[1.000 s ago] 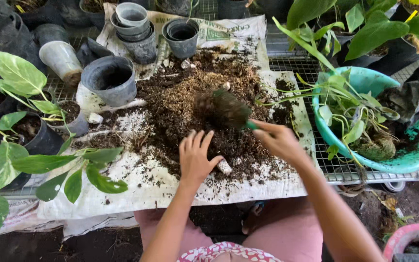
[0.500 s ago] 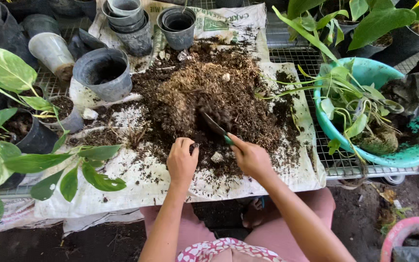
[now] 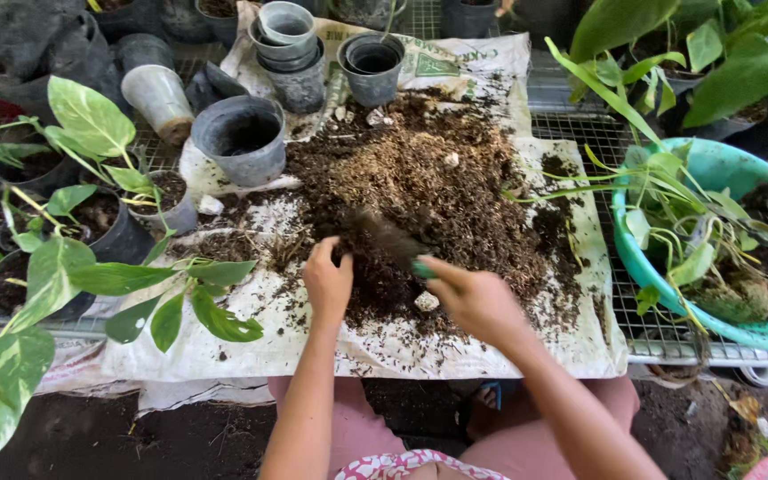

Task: The person pots a plant by hand and using a trowel, handling the plant, soil, and a plastic pot on a work surface among other plants.

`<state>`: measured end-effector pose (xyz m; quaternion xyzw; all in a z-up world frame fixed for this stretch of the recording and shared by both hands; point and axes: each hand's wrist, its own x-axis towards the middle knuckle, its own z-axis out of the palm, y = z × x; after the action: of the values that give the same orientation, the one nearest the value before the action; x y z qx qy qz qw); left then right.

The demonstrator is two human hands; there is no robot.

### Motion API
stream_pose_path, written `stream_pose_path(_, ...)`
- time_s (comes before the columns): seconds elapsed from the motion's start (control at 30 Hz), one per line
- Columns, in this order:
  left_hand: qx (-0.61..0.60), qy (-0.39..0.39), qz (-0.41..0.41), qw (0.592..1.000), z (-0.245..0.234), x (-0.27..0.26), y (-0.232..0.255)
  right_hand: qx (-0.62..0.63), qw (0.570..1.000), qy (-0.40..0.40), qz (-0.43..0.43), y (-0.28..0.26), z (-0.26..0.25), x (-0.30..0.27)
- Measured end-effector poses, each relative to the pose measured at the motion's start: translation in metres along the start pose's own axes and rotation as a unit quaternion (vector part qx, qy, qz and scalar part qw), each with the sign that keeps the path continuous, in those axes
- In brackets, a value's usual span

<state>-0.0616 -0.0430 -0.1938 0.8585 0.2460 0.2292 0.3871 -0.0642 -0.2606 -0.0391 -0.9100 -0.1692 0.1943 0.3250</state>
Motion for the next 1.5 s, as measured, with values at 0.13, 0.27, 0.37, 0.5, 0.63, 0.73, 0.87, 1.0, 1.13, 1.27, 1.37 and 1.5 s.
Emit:
stream_pose_path(0.13,0.059,-0.003,-0.008,0.998,0.001,-0.001,-0.014,-0.12,0.984,0.017,-0.131,0.018,0.059,0.06)
stream_pose_path(0.27,0.07,-0.002,-0.008,0.998,-0.015,0.002,-0.013,-0.106,0.992,0.038,-0.054,0.008,0.039,0.047)
stream_pose_path(0.37,0.046,0.001,0.013,0.999,-0.02,0.006,-0.017,-0.032,0.999,0.015,0.024,0.014,0.013,0.021)
stream_pose_path(0.5,0.006,-0.016,0.074,0.997,-0.053,0.012,0.044,0.092,0.993,-0.006,0.077,0.021,-0.029,-0.007)
stream_pose_path(0.63,-0.028,-0.08,0.131,0.988,-0.039,0.031,0.072,0.166,0.982,0.023,0.083,0.016,-0.052,-0.001)
stream_pose_path(0.73,0.032,-0.135,0.126,0.982,-0.003,0.04,0.058,0.09,0.992,0.027,0.088,0.02,-0.026,0.034)
stream_pose_path(0.87,0.126,-0.098,0.085,0.983,0.026,0.044,0.03,-0.014,0.998,0.051,0.033,0.038,0.016,0.071)
stream_pose_path(1.0,0.137,-0.052,0.075,0.986,0.024,0.046,0.025,-0.053,0.997,0.013,0.048,0.033,0.0,0.023)
stream_pose_path(1.13,0.071,-0.11,0.17,0.977,-0.008,0.039,0.06,-0.054,0.993,0.032,0.096,0.059,-0.024,-0.011)
stream_pose_path(1.27,0.121,-0.163,0.15,0.968,0.013,0.044,0.047,-0.026,0.991,0.087,0.099,0.049,-0.03,-0.025)
stream_pose_path(1.37,0.13,-0.144,0.136,0.972,0.02,0.042,0.04,-0.021,0.993,0.07,0.091,0.038,-0.004,-0.004)
stream_pose_path(1.5,0.183,-0.108,0.14,0.967,0.04,0.037,0.02,-0.118,0.99,0.054,0.056,0.036,0.02,0.055)
